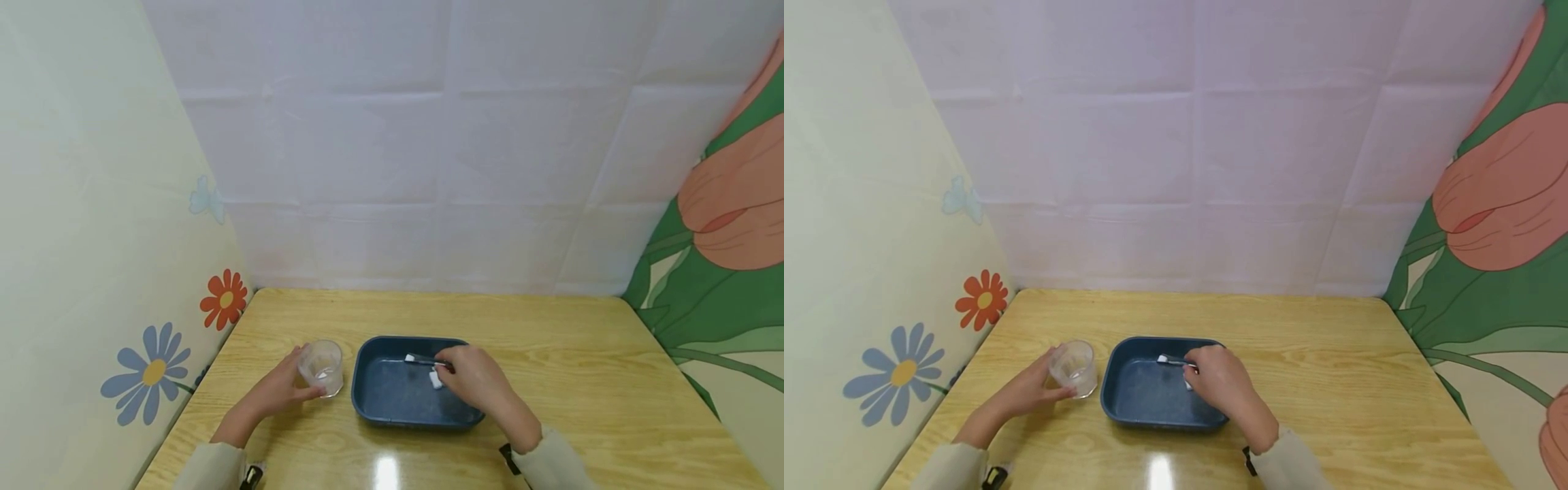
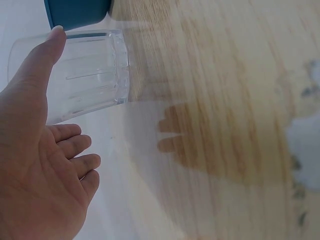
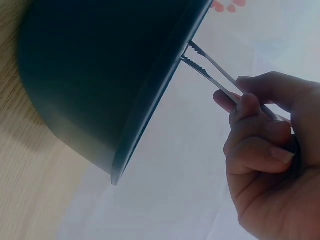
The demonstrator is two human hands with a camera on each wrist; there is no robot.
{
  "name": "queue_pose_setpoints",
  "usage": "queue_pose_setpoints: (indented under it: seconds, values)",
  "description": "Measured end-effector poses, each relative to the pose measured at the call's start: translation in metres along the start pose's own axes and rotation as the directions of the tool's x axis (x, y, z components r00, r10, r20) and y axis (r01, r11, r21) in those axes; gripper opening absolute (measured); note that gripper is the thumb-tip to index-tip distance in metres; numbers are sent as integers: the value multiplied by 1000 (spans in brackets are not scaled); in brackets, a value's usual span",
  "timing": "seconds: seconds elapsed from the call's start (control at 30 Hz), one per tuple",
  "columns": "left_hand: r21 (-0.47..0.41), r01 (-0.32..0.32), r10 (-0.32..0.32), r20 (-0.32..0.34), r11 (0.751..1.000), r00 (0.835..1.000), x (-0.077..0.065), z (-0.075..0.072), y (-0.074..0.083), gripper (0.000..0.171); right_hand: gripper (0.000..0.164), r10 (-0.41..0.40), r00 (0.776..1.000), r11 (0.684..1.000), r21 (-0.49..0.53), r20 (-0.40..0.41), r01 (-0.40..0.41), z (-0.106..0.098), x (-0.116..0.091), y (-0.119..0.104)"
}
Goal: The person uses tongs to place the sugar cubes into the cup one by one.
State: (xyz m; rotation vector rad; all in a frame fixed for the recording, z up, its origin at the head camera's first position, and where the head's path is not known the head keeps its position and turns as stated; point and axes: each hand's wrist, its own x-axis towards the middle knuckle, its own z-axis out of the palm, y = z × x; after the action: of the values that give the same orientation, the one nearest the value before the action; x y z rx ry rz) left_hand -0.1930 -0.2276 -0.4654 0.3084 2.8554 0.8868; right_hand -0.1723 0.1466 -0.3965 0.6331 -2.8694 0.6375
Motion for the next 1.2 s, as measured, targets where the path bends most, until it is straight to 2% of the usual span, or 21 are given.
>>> queue_pose_setpoints:
  seconds: [0.4, 0.67, 1.2]
  values:
    - [-1, 19, -19, 7, 1000, 1000, -1, -1, 2, 107, 16, -5, 1000, 1000, 11, -2, 5, -2, 0, -3]
    - [9, -2, 2, -1, 1000, 1000, 0, -1, 1, 107, 16, -9, 1000, 1000, 13, 12, 8, -2, 3, -5]
    - [7, 1, -1, 3, 1000, 1000, 0, -2, 3, 106, 15, -23, 1000, 999, 34, -6, 24, -3, 8, -14]
